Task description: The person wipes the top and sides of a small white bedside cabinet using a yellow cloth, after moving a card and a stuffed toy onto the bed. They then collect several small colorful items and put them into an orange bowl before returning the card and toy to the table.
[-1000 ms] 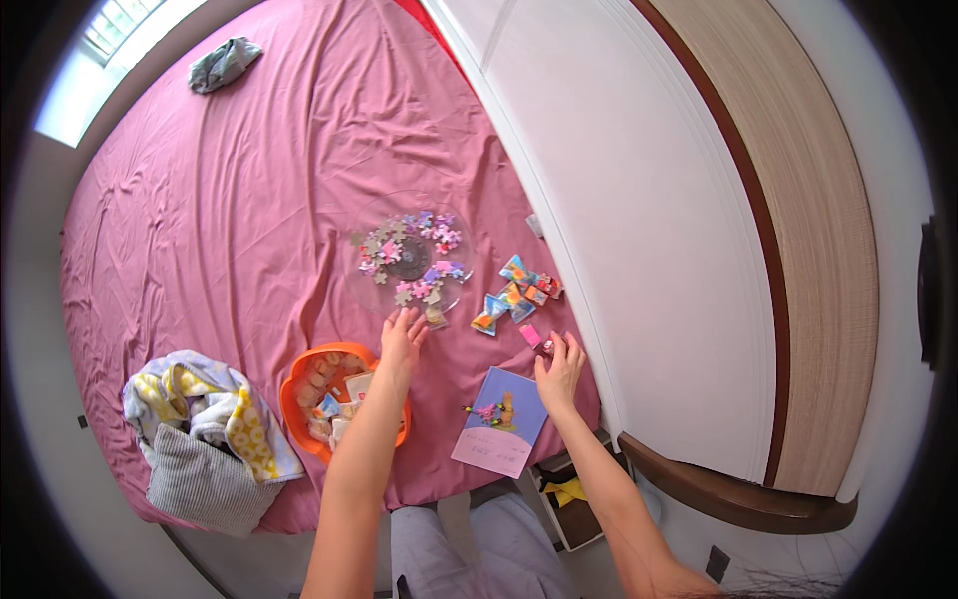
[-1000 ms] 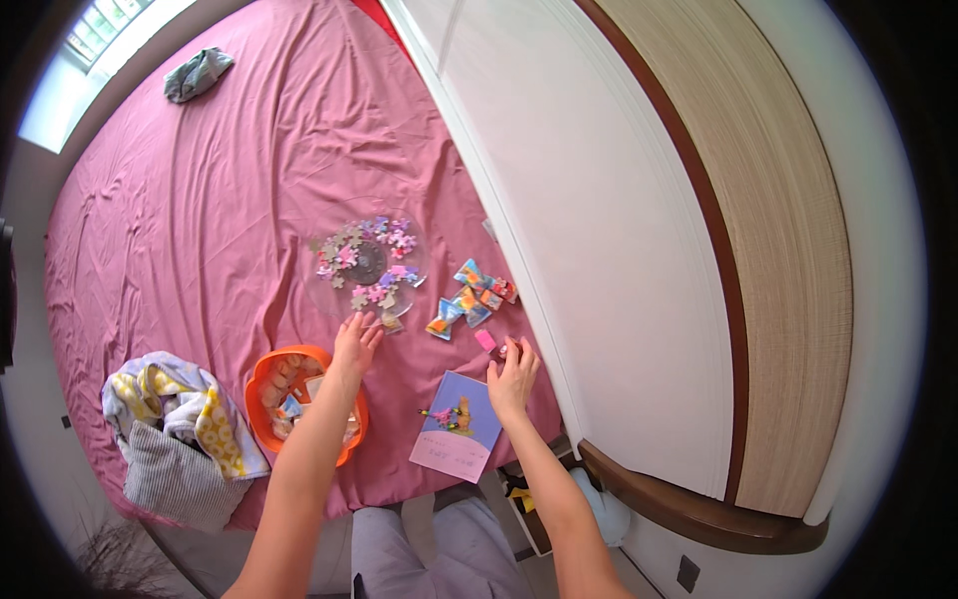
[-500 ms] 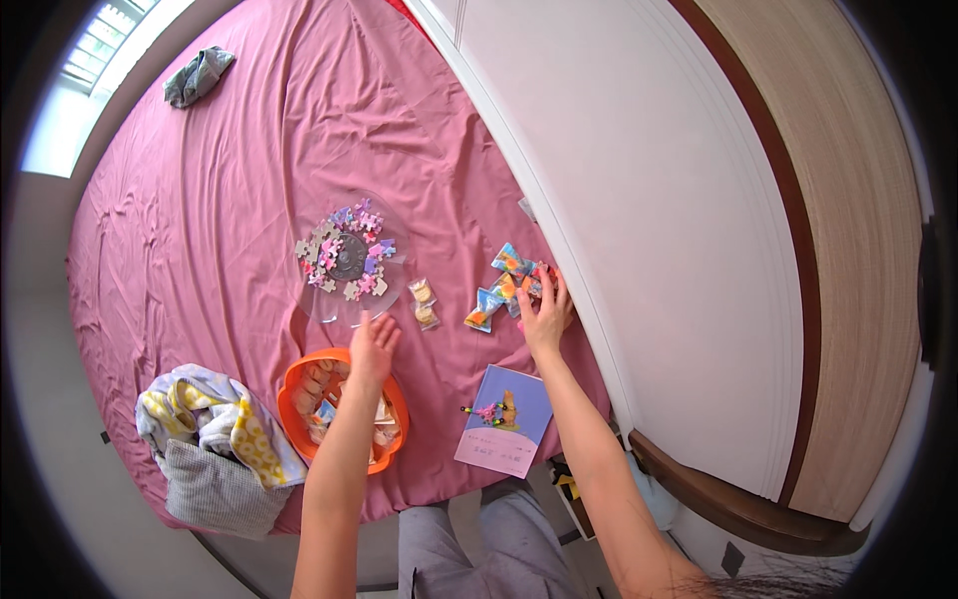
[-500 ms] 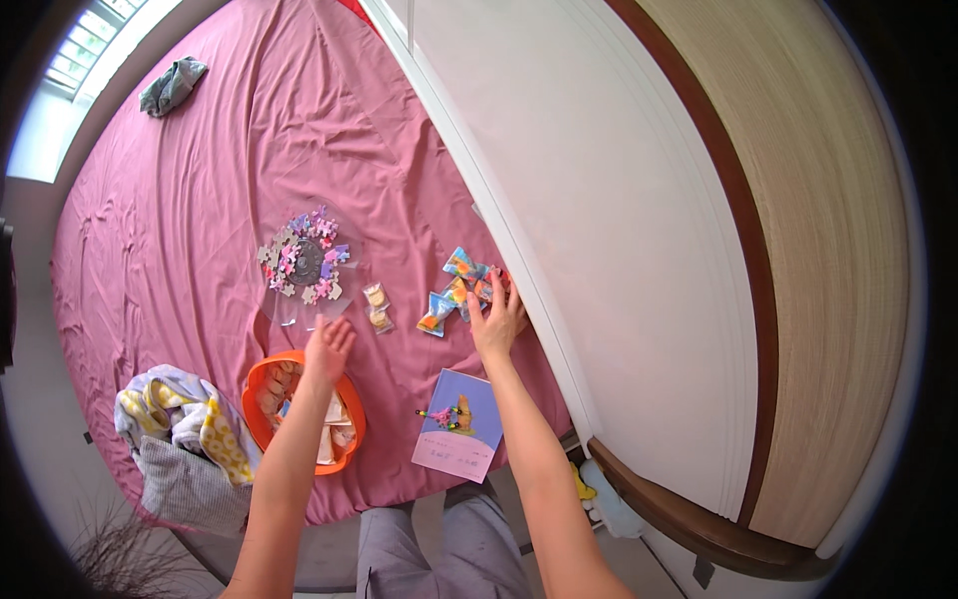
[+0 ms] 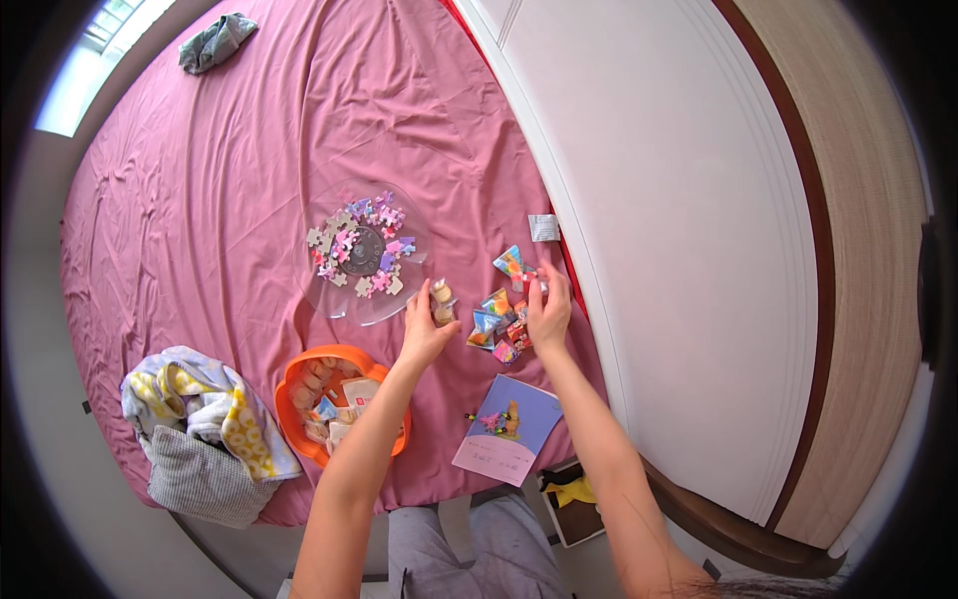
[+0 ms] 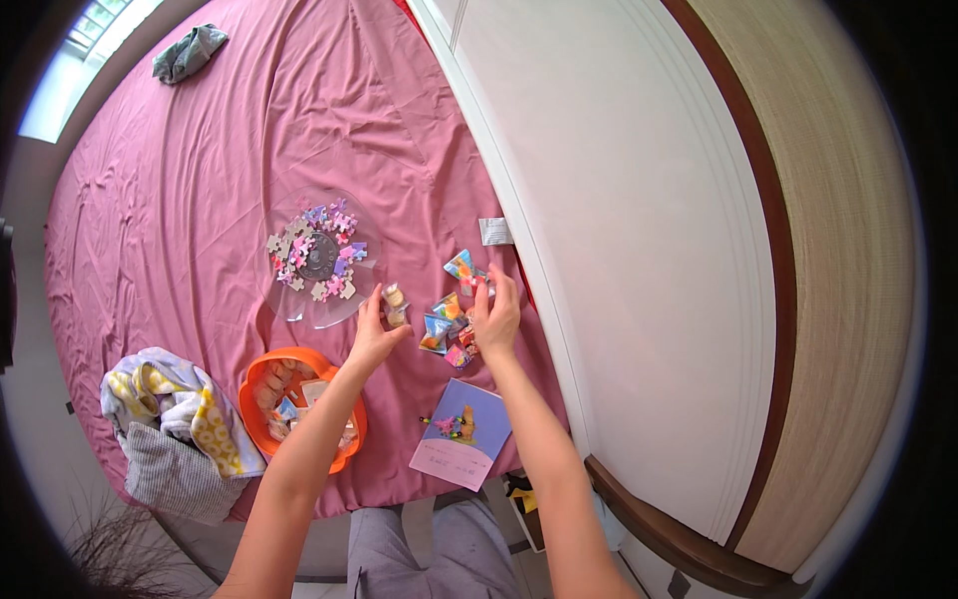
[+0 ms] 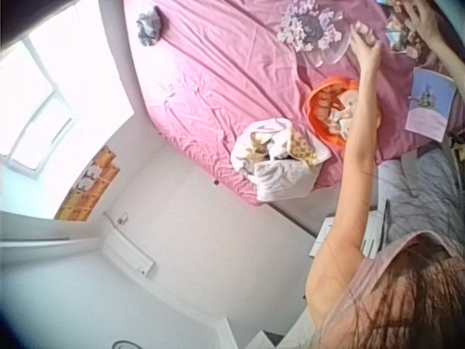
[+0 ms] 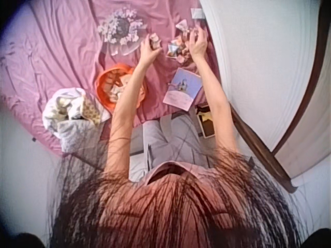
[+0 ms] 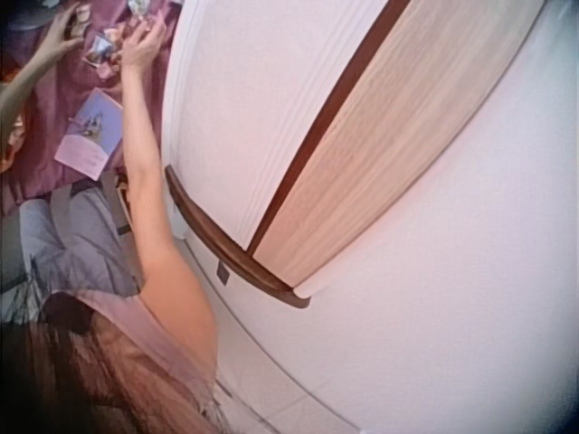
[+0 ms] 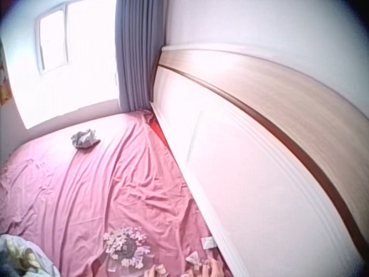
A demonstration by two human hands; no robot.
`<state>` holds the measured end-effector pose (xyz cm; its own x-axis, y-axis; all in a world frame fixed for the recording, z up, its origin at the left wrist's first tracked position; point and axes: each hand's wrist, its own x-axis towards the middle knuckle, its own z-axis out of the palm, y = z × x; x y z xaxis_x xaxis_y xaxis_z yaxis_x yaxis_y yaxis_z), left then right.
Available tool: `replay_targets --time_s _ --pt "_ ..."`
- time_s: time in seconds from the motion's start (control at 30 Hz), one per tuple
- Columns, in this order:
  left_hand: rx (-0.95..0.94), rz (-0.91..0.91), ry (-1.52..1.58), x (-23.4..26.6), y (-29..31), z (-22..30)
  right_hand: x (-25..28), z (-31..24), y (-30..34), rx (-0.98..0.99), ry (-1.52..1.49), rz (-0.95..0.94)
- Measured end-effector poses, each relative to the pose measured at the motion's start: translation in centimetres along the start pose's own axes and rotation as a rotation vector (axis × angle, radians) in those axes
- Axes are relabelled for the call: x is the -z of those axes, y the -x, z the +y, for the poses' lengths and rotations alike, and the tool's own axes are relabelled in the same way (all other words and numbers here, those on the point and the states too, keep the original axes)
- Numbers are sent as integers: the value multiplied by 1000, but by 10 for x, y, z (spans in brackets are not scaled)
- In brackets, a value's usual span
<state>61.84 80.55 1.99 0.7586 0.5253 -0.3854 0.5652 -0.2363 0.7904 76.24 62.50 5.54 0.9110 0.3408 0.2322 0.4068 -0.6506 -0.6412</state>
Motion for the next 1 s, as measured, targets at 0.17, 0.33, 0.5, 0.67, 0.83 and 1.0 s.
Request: replay_targets --time_s 0.17,0.33,0.5,0.67,0.83,1.0 --pt "-34 -50 79 -11 -18 -7 -17 23 -49 31 10 -112" --pt "19 -153 122 -11 -14 -5 -31 2 -79 -197 612 -507" --pt "64 -178 233 -12 4 -4 -21 2 -71 32 716 -540" --pt "156 -149 421 -9 28 -28 -6 -44 -63 365 493 -341" --pt "117 -91 273 -40 41 5 -31 3 -78 197 -156 -338" --pt "183 -19 383 -50 37 19 -50 -5 -8 150 157 -475"
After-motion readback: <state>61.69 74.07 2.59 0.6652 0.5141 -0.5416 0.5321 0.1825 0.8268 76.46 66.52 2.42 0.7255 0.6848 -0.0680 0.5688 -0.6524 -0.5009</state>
